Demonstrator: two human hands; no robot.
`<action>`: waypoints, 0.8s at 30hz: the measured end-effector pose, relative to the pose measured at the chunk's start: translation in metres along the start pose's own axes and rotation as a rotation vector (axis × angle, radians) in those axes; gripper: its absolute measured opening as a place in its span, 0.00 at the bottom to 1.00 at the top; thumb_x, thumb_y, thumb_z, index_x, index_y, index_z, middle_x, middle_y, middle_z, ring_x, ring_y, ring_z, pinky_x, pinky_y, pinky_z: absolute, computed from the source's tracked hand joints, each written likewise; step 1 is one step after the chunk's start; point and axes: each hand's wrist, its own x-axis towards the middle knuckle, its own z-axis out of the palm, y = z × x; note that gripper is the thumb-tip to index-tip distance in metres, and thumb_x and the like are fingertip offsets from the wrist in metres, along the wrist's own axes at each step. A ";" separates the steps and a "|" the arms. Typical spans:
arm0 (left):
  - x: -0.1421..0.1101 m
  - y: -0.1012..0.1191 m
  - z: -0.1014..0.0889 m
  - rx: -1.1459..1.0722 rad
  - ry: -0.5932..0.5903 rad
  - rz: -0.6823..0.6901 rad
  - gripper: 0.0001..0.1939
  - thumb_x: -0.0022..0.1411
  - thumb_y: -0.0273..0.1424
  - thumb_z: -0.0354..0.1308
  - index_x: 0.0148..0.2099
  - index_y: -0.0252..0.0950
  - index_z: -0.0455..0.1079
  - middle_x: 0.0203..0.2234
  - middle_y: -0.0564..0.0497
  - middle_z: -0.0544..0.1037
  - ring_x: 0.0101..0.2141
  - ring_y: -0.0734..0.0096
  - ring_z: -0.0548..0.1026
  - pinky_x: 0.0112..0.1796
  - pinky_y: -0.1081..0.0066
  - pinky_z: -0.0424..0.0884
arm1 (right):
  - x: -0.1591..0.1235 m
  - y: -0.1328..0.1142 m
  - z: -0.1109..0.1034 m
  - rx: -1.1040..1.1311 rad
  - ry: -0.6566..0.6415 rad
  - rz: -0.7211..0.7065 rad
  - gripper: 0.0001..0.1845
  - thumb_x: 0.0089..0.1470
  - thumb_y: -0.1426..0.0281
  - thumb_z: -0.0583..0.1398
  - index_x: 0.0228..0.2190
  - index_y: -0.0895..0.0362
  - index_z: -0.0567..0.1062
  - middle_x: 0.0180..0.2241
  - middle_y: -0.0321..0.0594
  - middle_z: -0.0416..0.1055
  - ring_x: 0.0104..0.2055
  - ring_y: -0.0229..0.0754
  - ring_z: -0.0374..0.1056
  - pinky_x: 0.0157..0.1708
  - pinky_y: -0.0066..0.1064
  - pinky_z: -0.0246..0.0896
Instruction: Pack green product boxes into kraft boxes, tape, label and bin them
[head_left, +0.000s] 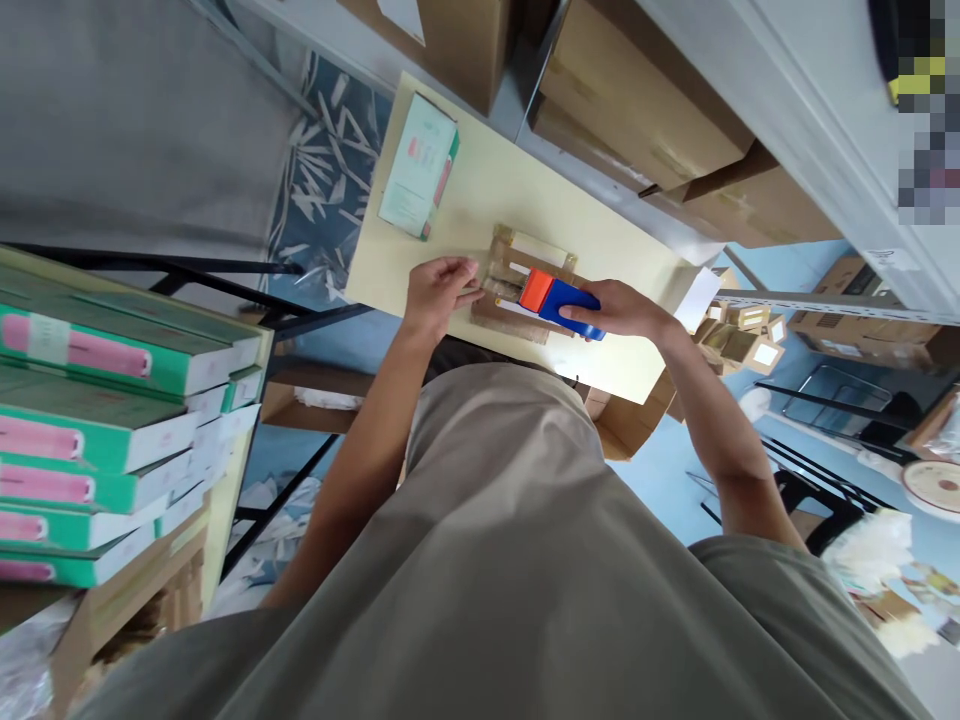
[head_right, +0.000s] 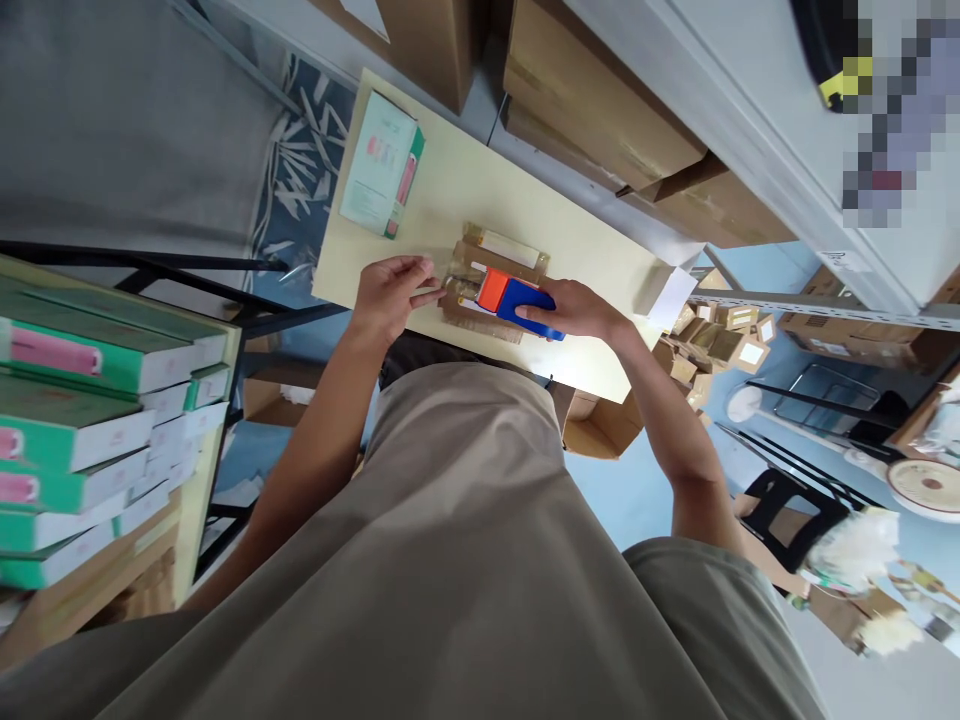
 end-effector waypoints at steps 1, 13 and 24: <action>0.003 -0.003 0.000 0.026 0.011 0.020 0.21 0.64 0.47 0.78 0.42 0.36 0.76 0.30 0.52 0.79 0.37 0.67 0.84 0.46 0.59 0.89 | 0.001 -0.001 0.001 -0.019 -0.013 0.030 0.33 0.66 0.35 0.67 0.38 0.55 0.80 0.27 0.37 0.80 0.26 0.41 0.75 0.31 0.33 0.63; 0.028 -0.050 -0.004 0.165 0.111 0.183 0.21 0.71 0.52 0.71 0.46 0.38 0.77 0.37 0.48 0.83 0.36 0.66 0.87 0.38 0.69 0.87 | 0.019 -0.019 -0.001 -0.207 -0.079 0.149 0.30 0.70 0.39 0.62 0.41 0.55 0.80 0.31 0.43 0.82 0.36 0.49 0.78 0.36 0.35 0.64; 0.043 -0.076 -0.007 0.404 0.079 0.235 0.26 0.72 0.57 0.66 0.51 0.38 0.82 0.41 0.43 0.86 0.41 0.61 0.85 0.42 0.66 0.85 | 0.030 -0.024 0.004 -0.315 -0.081 0.160 0.29 0.72 0.43 0.61 0.47 0.57 0.80 0.37 0.45 0.81 0.37 0.47 0.75 0.36 0.33 0.59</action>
